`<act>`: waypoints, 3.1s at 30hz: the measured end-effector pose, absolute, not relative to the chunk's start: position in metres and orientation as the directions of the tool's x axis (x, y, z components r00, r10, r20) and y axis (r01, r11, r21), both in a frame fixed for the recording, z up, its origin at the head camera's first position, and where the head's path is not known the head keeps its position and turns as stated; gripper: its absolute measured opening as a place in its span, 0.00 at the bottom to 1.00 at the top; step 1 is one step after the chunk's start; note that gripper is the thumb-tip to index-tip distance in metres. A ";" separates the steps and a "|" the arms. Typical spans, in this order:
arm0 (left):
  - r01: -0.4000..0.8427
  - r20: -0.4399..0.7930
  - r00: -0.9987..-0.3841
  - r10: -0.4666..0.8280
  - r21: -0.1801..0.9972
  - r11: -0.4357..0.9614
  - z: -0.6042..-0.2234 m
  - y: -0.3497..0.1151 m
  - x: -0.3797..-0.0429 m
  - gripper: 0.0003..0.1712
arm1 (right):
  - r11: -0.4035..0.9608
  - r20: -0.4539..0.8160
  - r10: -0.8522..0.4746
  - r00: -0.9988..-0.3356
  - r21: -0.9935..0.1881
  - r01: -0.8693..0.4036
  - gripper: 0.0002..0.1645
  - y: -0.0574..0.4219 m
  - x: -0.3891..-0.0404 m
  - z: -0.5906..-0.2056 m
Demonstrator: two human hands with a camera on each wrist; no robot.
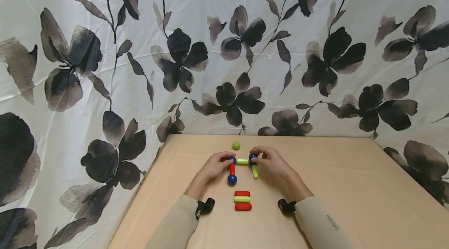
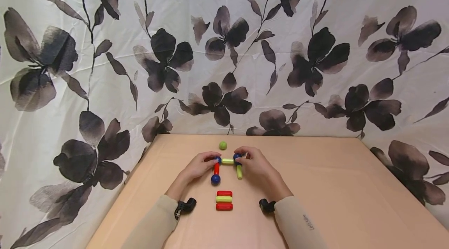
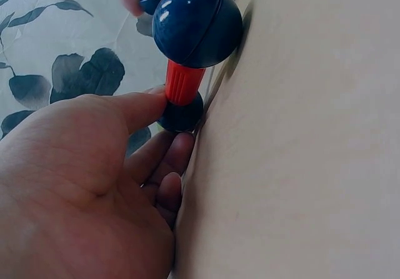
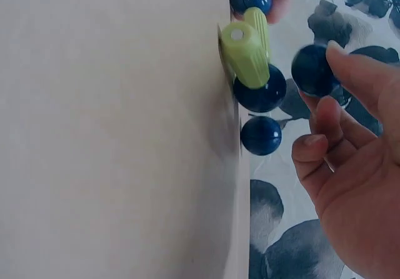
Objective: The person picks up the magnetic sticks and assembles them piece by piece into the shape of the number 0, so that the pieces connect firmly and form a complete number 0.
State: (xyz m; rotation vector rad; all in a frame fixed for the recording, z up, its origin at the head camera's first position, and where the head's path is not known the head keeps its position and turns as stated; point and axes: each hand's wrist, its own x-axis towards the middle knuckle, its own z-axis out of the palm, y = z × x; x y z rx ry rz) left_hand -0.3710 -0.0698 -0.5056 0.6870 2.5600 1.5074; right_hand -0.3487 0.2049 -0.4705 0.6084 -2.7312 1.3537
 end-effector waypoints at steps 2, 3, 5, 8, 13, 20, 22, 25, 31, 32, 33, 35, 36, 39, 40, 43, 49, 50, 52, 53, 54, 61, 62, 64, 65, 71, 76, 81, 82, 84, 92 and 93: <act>0.328 0.143 -0.896 0.420 0.851 0.410 -0.505 -0.069 -0.371 0.17 | 0.541 0.182 -0.341 -0.922 -0.765 -0.351 0.17 0.207 -0.347 -0.470; 0.326 0.141 -0.896 0.420 0.852 0.410 -0.505 -0.069 -0.371 0.17 | 0.543 0.174 -0.348 -0.921 -0.764 -0.349 0.18 0.209 -0.346 -0.470; 0.323 0.137 -0.897 0.420 0.852 0.411 -0.504 -0.069 -0.370 0.17 | 0.550 0.155 -0.361 -0.919 -0.760 -0.345 0.20 0.211 -0.345 -0.469; 0.323 0.137 -0.897 0.419 0.851 0.414 -0.503 -0.069 -0.370 0.17 | 0.561 0.134 -0.387 -0.912 -0.751 -0.349 0.22 0.215 -0.345 -0.467; 0.326 0.139 -0.896 0.421 0.850 0.414 -0.504 -0.070 -0.371 0.17 | 0.562 0.060 -0.445 -0.894 -0.759 -0.330 0.20 0.218 -0.343 -0.465; 0.325 0.135 -0.896 0.424 0.849 0.417 -0.504 -0.071 -0.371 0.18 | 0.548 -0.020 -0.555 -0.832 -0.761 -0.348 0.18 0.221 -0.339 -0.461; 0.325 0.136 -0.896 0.423 0.850 0.415 -0.504 -0.070 -0.371 0.18 | 0.544 -0.039 -0.593 -0.805 -0.756 -0.364 0.18 0.221 -0.338 -0.461; 0.327 0.137 -0.895 0.425 0.850 0.413 -0.504 -0.070 -0.371 0.18 | 0.542 -0.069 -0.636 -0.769 -0.749 -0.381 0.18 0.221 -0.336 -0.461; 0.322 0.133 -0.897 0.422 0.850 0.417 -0.504 -0.070 -0.371 0.18 | 0.535 -0.091 -0.668 -0.739 -0.749 -0.391 0.16 0.219 -0.336 -0.462; 0.319 0.130 -0.898 0.421 0.851 0.417 -0.504 -0.070 -0.371 0.18 | 0.538 -0.095 -0.667 -0.739 -0.747 -0.389 0.16 0.218 -0.336 -0.463; 0.318 0.129 -0.898 0.421 0.851 0.418 -0.504 -0.070 -0.371 0.18 | 0.542 -0.101 -0.665 -0.740 -0.747 -0.385 0.16 0.218 -0.336 -0.463; 0.317 0.128 -0.898 0.421 0.853 0.416 -0.504 -0.070 -0.371 0.18 | 0.548 -0.116 -0.663 -0.739 -0.747 -0.375 0.15 0.216 -0.335 -0.464; 0.316 0.128 -0.898 0.421 0.853 0.416 -0.504 -0.070 -0.370 0.18 | 0.550 -0.123 -0.664 -0.738 -0.749 -0.369 0.15 0.216 -0.335 -0.464; 0.316 0.129 -0.898 0.420 0.854 0.413 -0.503 -0.070 -0.370 0.18 | 0.547 -0.146 -0.672 -0.727 -0.759 -0.354 0.16 0.215 -0.335 -0.462; 0.315 0.129 -0.899 0.419 0.855 0.412 -0.503 -0.070 -0.370 0.18 | 0.545 -0.151 -0.675 -0.722 -0.761 -0.351 0.16 0.214 -0.334 -0.462; 0.315 0.131 -0.899 0.417 0.855 0.412 -0.502 -0.070 -0.370 0.18 | 0.542 -0.162 -0.686 -0.709 -0.764 -0.350 0.16 0.213 -0.333 -0.460; 0.323 0.138 -0.898 0.417 0.852 0.412 -0.502 -0.070 -0.371 0.18 | 0.550 -0.190 -0.687 -0.701 -0.766 -0.332 0.16 0.210 -0.332 -0.456; 0.323 0.139 -0.898 0.417 0.852 0.412 -0.502 -0.070 -0.371 0.18 | 0.552 -0.196 -0.687 -0.699 -0.767 -0.327 0.16 0.210 -0.332 -0.456; 0.322 0.137 -0.898 0.417 0.852 0.414 -0.503 -0.070 -0.371 0.18 | 0.555 -0.205 -0.691 -0.694 -0.765 -0.327 0.15 0.209 -0.332 -0.457; 0.318 0.134 -0.900 0.416 0.853 0.414 -0.503 -0.070 -0.371 0.18 | 0.556 -0.207 -0.692 -0.691 -0.763 -0.329 0.15 0.208 -0.333 -0.457; 0.316 0.133 -0.900 0.415 0.855 0.412 -0.503 -0.070 -0.371 0.18 | 0.558 -0.207 -0.694 -0.690 -0.760 -0.333 0.14 0.208 -0.333 -0.458; 0.301 0.126 -0.903 0.410 0.867 0.397 -0.503 -0.070 -0.372 0.18 | 0.559 -0.199 -0.686 -0.700 -0.759 -0.333 0.13 0.208 -0.333 -0.459; 0.302 0.126 -0.903 0.410 0.867 0.397 -0.503 -0.070 -0.372 0.18 | 0.559 -0.200 -0.685 -0.700 -0.761 -0.330 0.13 0.208 -0.333 -0.458; 0.304 0.128 -0.903 0.411 0.866 0.397 -0.502 -0.070 -0.372 0.18 | 0.559 -0.204 -0.682 -0.702 -0.765 -0.321 0.14 0.208 -0.333 -0.457; 0.304 0.128 -0.903 0.411 0.865 0.398 -0.502 -0.070 -0.372 0.18 | 0.560 -0.206 -0.680 -0.704 -0.765 -0.317 0.14 0.208 -0.333 -0.457; 0.312 0.135 -0.901 0.412 0.861 0.402 -0.501 -0.070 -0.371 0.18 | 0.570 -0.209 -0.663 -0.719 -0.764 -0.304 0.14 0.207 -0.334 -0.456; 0.308 0.132 -0.902 0.410 0.864 0.399 -0.501 -0.069 -0.370 0.18 | 0.570 -0.191 -0.668 -0.719 -0.753 -0.329 0.13 0.208 -0.334 -0.456; 0.295 0.123 -0.909 0.399 0.865 0.406 -0.501 -0.069 -0.369 0.18 | 0.558 -0.172 -0.678 -0.714 -0.753 -0.349 0.12 0.208 -0.334 -0.456; 0.296 0.123 -0.909 0.398 0.864 0.408 -0.502 -0.069 -0.369 0.18 | 0.558 -0.171 -0.679 -0.714 -0.753 -0.350 0.12 0.208 -0.334 -0.456; 0.295 0.122 -0.910 0.397 0.864 0.409 -0.502 -0.069 -0.370 0.18 | 0.558 -0.170 -0.679 -0.714 -0.752 -0.351 0.12 0.208 -0.334 -0.456; 0.326 0.149 -0.899 0.411 0.856 0.401 -0.503 -0.069 -0.370 0.17 | 0.573 -0.174 -0.666 -0.725 -0.741 -0.349 0.11 0.204 -0.332 -0.455; 0.331 0.154 -0.898 0.412 0.854 0.401 -0.503 -0.069 -0.370 0.17 | 0.574 -0.174 -0.665 -0.726 -0.740 -0.349 0.11 0.204 -0.332 -0.455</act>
